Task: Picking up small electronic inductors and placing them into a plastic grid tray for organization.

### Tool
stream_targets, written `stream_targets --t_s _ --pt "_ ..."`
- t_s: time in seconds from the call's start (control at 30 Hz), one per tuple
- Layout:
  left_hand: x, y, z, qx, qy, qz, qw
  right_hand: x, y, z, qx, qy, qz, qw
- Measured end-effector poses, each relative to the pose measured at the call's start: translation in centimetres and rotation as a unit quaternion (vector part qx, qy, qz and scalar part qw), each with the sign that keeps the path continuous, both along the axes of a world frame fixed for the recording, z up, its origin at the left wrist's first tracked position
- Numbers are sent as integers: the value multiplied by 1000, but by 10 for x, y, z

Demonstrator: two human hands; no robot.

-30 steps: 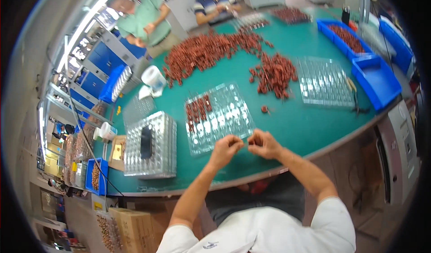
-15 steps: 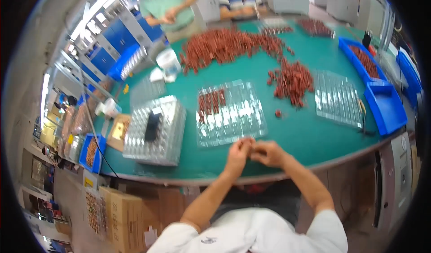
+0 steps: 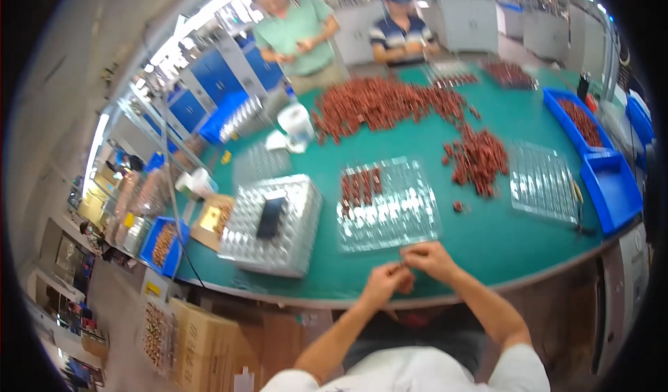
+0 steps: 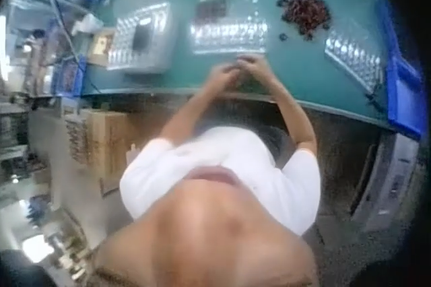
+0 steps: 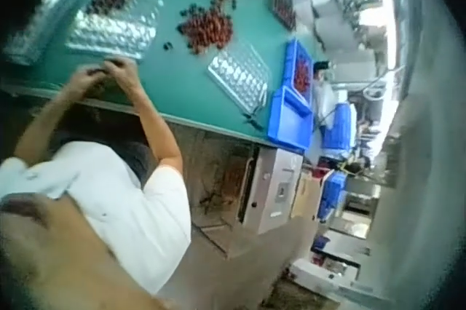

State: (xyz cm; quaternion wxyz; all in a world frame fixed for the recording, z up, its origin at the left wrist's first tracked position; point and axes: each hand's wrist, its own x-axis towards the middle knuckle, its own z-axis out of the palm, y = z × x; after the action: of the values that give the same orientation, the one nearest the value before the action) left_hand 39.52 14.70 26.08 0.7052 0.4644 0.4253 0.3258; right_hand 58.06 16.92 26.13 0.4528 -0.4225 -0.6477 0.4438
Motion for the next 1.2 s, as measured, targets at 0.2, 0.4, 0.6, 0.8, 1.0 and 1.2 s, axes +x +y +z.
stream_targets --t_s 0.2,0.4,0.6,0.8,1.0,1.2 --pt "-19 -31 2 -6 -7 -70 997 -7 -43 29 -167 76 78 980" --pt "-10 -27 7 4 -6 -101 995 -1 -47 3 32 85 57 994" --pt "-5 -38 11 -37 -17 -84 996 -5 -65 8 -134 203 0 970" --pt "9 -35 6 28 13 -6 1000 3 -73 1 21 18 -125 992" --pt "14 -44 7 58 11 -28 998 10 -79 5 -21 18 -50 998" --pt "26 -54 -17 -10 31 -21 999 16 -86 -23 -25 15 -94 995"
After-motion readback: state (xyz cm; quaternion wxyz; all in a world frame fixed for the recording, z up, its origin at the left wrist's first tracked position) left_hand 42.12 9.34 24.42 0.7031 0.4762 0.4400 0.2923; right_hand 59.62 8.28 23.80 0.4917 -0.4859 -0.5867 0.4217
